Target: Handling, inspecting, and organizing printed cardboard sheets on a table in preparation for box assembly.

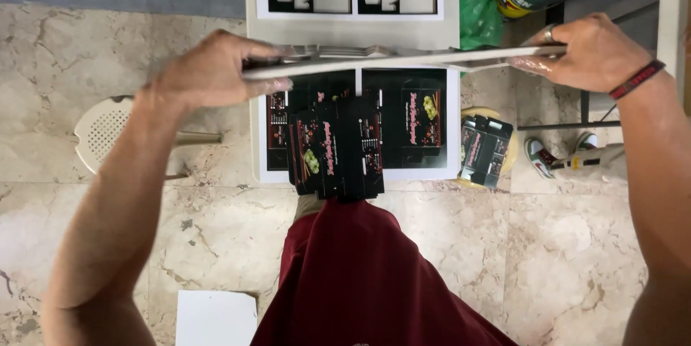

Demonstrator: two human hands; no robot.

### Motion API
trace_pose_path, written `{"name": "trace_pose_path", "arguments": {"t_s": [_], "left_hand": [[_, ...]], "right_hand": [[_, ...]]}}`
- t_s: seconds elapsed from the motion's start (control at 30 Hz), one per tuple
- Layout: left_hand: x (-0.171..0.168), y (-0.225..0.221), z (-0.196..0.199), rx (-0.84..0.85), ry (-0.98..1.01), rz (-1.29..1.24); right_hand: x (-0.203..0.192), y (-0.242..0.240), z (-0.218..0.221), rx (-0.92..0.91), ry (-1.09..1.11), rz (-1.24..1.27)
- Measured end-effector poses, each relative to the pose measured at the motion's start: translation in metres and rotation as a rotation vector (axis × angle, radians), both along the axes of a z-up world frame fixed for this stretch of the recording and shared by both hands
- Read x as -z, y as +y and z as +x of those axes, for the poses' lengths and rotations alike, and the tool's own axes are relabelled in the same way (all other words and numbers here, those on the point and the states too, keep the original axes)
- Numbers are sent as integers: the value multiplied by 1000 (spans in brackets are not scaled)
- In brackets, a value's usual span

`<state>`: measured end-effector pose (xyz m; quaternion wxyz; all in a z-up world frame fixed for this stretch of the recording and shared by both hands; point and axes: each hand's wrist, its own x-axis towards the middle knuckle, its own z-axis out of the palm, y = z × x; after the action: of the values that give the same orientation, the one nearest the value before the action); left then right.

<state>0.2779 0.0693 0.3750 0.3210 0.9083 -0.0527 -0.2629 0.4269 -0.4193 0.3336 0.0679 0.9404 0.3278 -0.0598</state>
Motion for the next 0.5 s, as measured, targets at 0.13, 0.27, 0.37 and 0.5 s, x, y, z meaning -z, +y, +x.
{"name": "trace_pose_path", "arguments": {"t_s": [0.13,0.27,0.37,0.5], "left_hand": [[-24,-3,14,-258,288,156],[7,20,10,-177,24,47],[69,46,-8,320,-885,-19],[115,31,-62,410,-1061,-84]], "right_hand": [[-1,21,6,161,273,81],[55,-27,34,-256,-402,124],[27,-9,-10,-213,-483,58],[109,-43,-78,-174,-542,-81]]}}
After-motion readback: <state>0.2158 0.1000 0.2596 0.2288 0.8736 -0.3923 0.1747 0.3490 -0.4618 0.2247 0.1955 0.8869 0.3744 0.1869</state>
